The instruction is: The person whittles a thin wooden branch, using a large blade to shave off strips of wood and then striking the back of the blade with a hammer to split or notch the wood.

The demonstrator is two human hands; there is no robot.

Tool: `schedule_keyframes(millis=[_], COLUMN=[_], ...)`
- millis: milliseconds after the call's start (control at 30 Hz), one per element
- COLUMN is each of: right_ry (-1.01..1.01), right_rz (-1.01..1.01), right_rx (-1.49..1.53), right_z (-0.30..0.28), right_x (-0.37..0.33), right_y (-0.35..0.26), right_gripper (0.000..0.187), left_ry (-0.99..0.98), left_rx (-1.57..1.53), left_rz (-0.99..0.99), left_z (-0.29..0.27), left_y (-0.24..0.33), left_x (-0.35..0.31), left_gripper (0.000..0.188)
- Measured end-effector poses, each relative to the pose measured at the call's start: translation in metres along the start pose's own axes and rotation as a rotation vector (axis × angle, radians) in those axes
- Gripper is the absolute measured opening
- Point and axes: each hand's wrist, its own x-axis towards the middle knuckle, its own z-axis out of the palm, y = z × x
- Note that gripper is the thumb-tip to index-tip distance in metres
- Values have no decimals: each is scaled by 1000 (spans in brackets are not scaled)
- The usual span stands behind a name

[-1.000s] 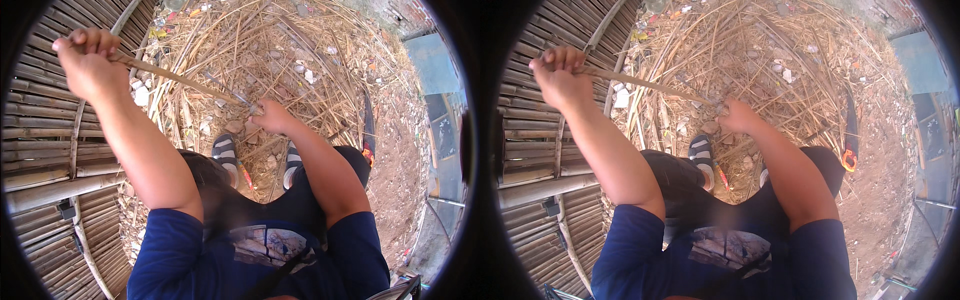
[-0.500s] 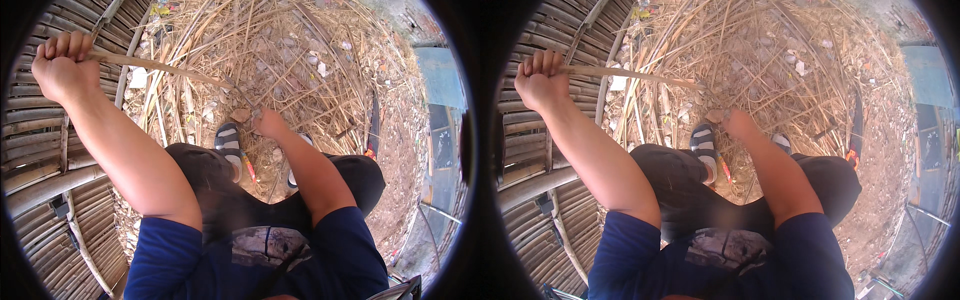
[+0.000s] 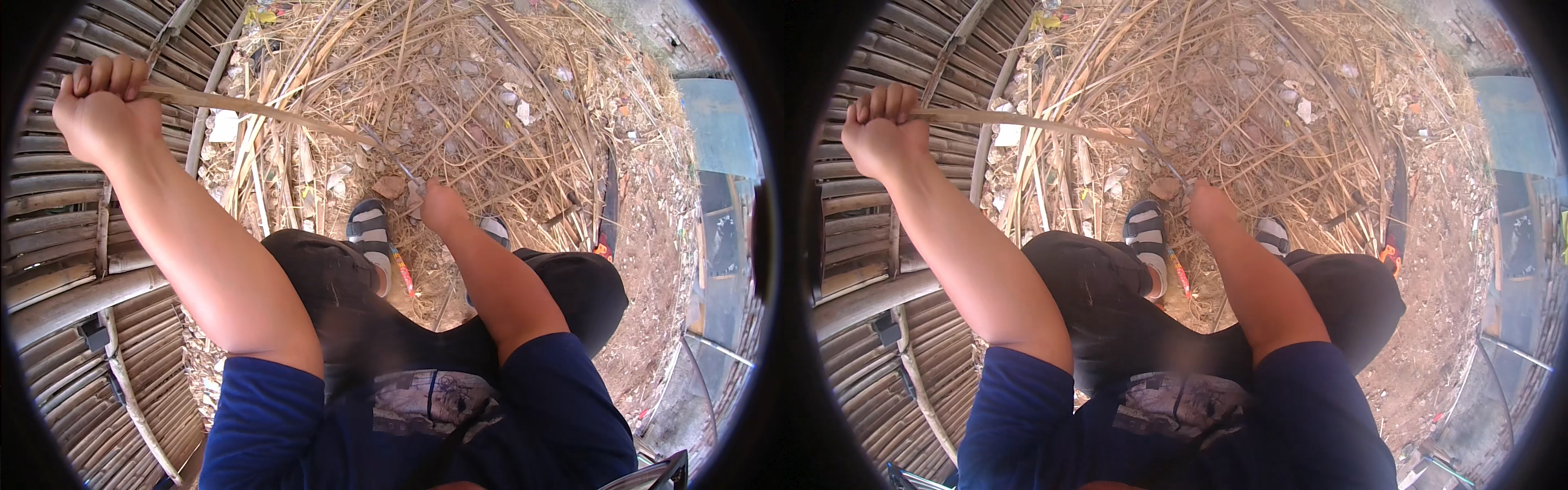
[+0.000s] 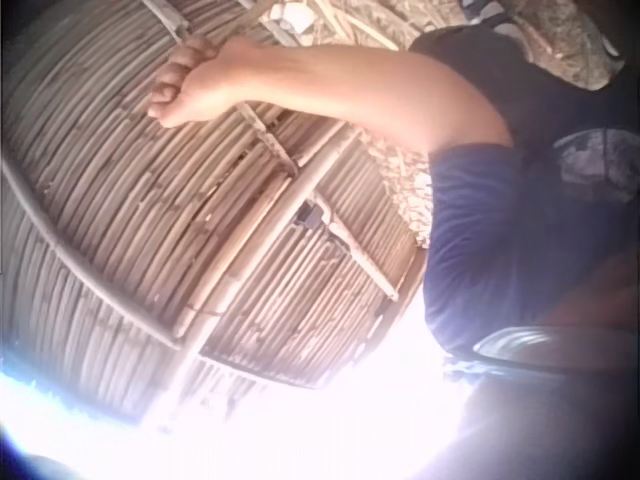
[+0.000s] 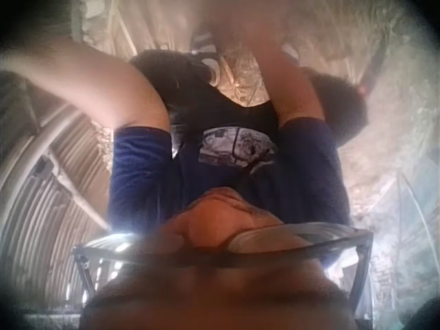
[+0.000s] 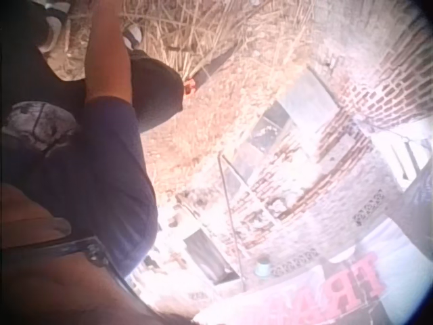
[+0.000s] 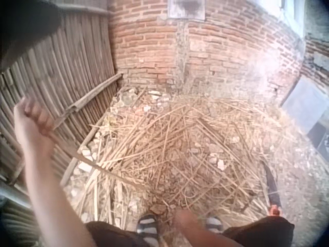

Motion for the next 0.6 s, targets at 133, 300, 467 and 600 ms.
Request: schedule_keyframes(millis=[133, 300, 467, 600], right_ry=[-143, -380, 21, -15], right_rz=[-38, 93, -213, -74], right_rx=[166, 479, 453, 147], right_z=[-13, -50, -84, -39], right_x=[10, 20, 4, -4], right_y=[0, -13, -62, -36], right_gripper=[38, 44, 39, 33], left_ry=[8, 6, 19, 68], left_rx=[-12, -30, -1, 23], left_rz=[13, -7, 24, 36], left_z=[-3, 1, 1, 1], left_y=[-1, 0, -3, -1], left_x=[-4, -5, -3, -6], left_gripper=[26, 28, 25, 25])
